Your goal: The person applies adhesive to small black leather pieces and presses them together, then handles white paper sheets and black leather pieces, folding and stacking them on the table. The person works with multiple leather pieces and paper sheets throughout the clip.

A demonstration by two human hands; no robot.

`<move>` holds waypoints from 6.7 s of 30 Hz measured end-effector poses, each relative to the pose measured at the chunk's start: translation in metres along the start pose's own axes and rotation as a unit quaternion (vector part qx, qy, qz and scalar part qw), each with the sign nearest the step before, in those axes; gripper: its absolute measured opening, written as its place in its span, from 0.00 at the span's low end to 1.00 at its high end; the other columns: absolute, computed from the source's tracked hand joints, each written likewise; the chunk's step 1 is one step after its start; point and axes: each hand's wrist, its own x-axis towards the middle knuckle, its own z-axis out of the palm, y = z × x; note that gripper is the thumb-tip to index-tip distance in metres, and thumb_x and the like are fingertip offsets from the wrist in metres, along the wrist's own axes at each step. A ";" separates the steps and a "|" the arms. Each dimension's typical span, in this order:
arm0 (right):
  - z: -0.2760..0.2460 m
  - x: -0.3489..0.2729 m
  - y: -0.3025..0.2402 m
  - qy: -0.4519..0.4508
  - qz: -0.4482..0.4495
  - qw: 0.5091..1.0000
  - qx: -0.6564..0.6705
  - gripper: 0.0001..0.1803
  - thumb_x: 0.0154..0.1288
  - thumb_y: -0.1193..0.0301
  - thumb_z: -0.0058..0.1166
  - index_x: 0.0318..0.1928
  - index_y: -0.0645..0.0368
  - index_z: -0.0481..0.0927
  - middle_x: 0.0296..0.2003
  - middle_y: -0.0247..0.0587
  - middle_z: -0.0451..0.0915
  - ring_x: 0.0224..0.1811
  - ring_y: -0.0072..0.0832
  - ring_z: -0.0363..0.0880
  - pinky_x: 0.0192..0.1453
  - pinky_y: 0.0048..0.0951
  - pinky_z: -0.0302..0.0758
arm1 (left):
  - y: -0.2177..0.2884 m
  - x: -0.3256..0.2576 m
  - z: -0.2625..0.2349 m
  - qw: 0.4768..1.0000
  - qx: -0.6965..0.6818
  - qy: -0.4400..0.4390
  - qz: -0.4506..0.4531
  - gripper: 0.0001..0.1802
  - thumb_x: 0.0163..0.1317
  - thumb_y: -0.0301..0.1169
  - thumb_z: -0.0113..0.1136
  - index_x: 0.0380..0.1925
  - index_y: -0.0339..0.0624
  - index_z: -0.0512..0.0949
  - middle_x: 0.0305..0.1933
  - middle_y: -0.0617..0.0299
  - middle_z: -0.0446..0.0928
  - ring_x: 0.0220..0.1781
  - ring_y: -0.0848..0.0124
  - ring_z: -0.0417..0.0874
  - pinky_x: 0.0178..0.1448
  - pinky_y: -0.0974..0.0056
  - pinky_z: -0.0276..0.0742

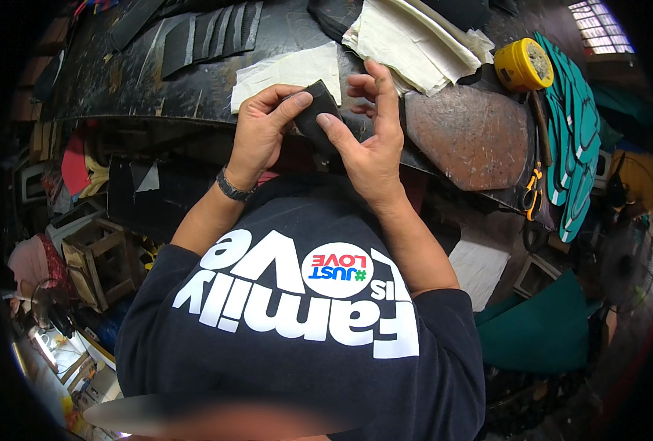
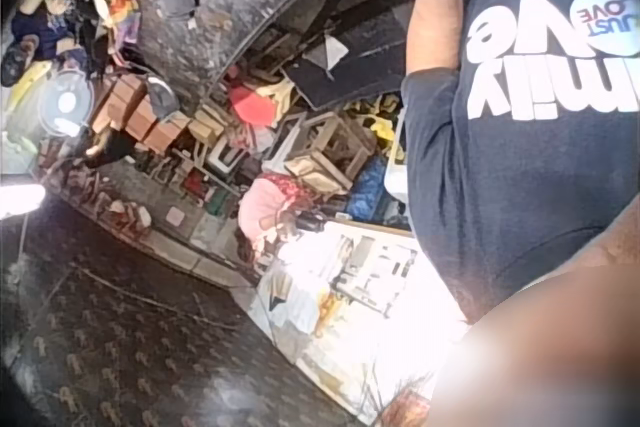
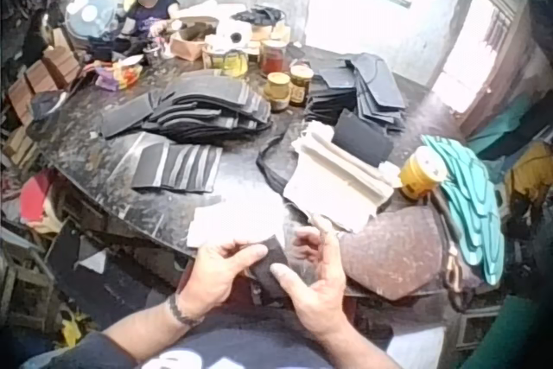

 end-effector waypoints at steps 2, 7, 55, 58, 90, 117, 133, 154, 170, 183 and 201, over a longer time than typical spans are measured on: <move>0.002 -0.001 -0.001 -0.014 0.059 0.992 0.110 0.45 0.63 0.82 0.65 0.77 0.57 0.57 0.51 0.42 0.81 0.52 0.24 0.81 0.55 0.21 0.75 | 0.001 -0.001 0.001 1.000 -0.003 0.005 0.002 0.09 0.66 0.26 0.70 0.44 0.35 0.86 0.40 0.63 0.87 0.39 0.80 0.84 0.45 0.75 0.79; 0.001 -0.006 -0.007 -0.065 0.159 0.970 0.170 0.45 0.63 0.85 0.62 0.78 0.57 0.56 0.48 0.42 0.83 0.51 0.23 0.82 0.56 0.23 0.78 | 0.007 -0.002 0.004 0.967 0.229 -0.001 0.112 0.11 0.63 0.28 0.73 0.46 0.40 0.87 0.35 0.67 0.83 0.34 0.81 0.79 0.38 0.75 0.73; -0.045 0.013 -0.004 -0.150 0.142 0.977 -0.048 0.50 0.56 0.88 0.57 0.80 0.47 0.59 0.50 0.38 0.79 0.41 0.19 0.77 0.56 0.23 0.75 | 0.043 0.081 -0.054 0.652 0.659 -0.042 0.372 0.27 0.55 0.33 0.75 0.57 0.49 0.80 0.55 0.58 0.81 0.57 0.56 0.81 0.63 0.56 0.76; -0.041 0.024 0.007 -0.092 0.028 0.989 -0.115 0.48 0.57 0.88 0.56 0.78 0.46 0.63 0.57 0.45 0.83 0.46 0.25 0.84 0.58 0.30 0.79 | 0.031 0.057 -0.046 0.707 0.635 -0.123 0.288 0.26 0.52 0.40 0.77 0.52 0.50 0.84 0.57 0.60 0.79 0.62 0.58 0.77 0.65 0.55 0.71; -0.013 0.042 0.033 -0.136 -0.166 0.917 -0.335 0.46 0.54 0.88 0.57 0.74 0.42 0.71 0.30 0.45 0.79 0.32 0.43 0.77 0.43 0.45 0.77 | 0.010 0.041 -0.049 0.723 0.635 -0.125 0.240 0.37 0.46 0.52 0.79 0.57 0.50 0.83 0.63 0.64 0.78 0.68 0.60 0.72 0.71 0.53 0.61; -0.014 0.053 0.031 -0.181 -0.130 0.950 -0.217 0.45 0.65 0.74 0.63 0.80 0.46 0.58 0.46 0.49 0.81 0.52 0.41 0.80 0.61 0.41 0.75 | 0.011 0.035 -0.051 0.700 0.625 -0.179 0.296 0.21 0.53 0.40 0.73 0.49 0.53 0.85 0.54 0.64 0.80 0.62 0.62 0.77 0.71 0.52 0.64; 0.004 0.067 0.065 -0.060 -0.062 0.971 -0.222 0.42 0.64 0.83 0.62 0.77 0.46 0.64 0.38 0.36 0.84 0.42 0.22 0.84 0.53 0.27 0.81 | 0.008 0.031 -0.054 0.688 0.650 -0.191 0.260 0.25 0.57 0.45 0.73 0.56 0.59 0.84 0.71 0.62 0.75 0.76 0.61 0.68 0.80 0.45 0.54; -0.002 0.030 0.044 -0.139 -0.104 0.951 -0.257 0.41 0.62 0.81 0.66 0.75 0.52 0.66 0.50 0.43 0.85 0.54 0.36 0.83 0.64 0.35 0.75 | 0.015 0.037 -0.053 0.703 0.634 -0.206 0.248 0.31 0.53 0.52 0.75 0.55 0.52 0.83 0.71 0.61 0.74 0.77 0.61 0.67 0.79 0.46 0.55; -0.004 0.033 0.046 -0.156 -0.121 0.947 -0.254 0.44 0.58 0.81 0.68 0.75 0.46 0.68 0.48 0.42 0.83 0.54 0.40 0.79 0.60 0.39 0.77 | 0.016 0.036 -0.059 0.680 0.654 -0.231 0.236 0.37 0.51 0.55 0.75 0.61 0.56 0.81 0.74 0.63 0.71 0.80 0.62 0.63 0.82 0.45 0.50; -0.005 0.031 0.044 -0.184 -0.112 0.936 -0.279 0.48 0.56 0.78 0.72 0.77 0.50 0.64 0.54 0.43 0.79 0.59 0.39 0.76 0.67 0.38 0.73 | 0.019 0.025 -0.061 0.685 0.618 -0.235 0.305 0.24 0.52 0.48 0.76 0.48 0.52 0.84 0.57 0.64 0.80 0.66 0.64 0.77 0.76 0.45 0.60; 0.004 0.055 0.047 -0.067 -0.066 0.904 -0.417 0.49 0.53 0.61 0.77 0.75 0.47 0.67 0.37 0.35 0.83 0.44 0.35 0.80 0.51 0.42 0.75 | 0.016 -0.010 -0.054 0.668 0.654 -0.221 0.278 0.27 0.58 0.39 0.72 0.59 0.58 0.82 0.60 0.63 0.77 0.69 0.65 0.73 0.76 0.48 0.61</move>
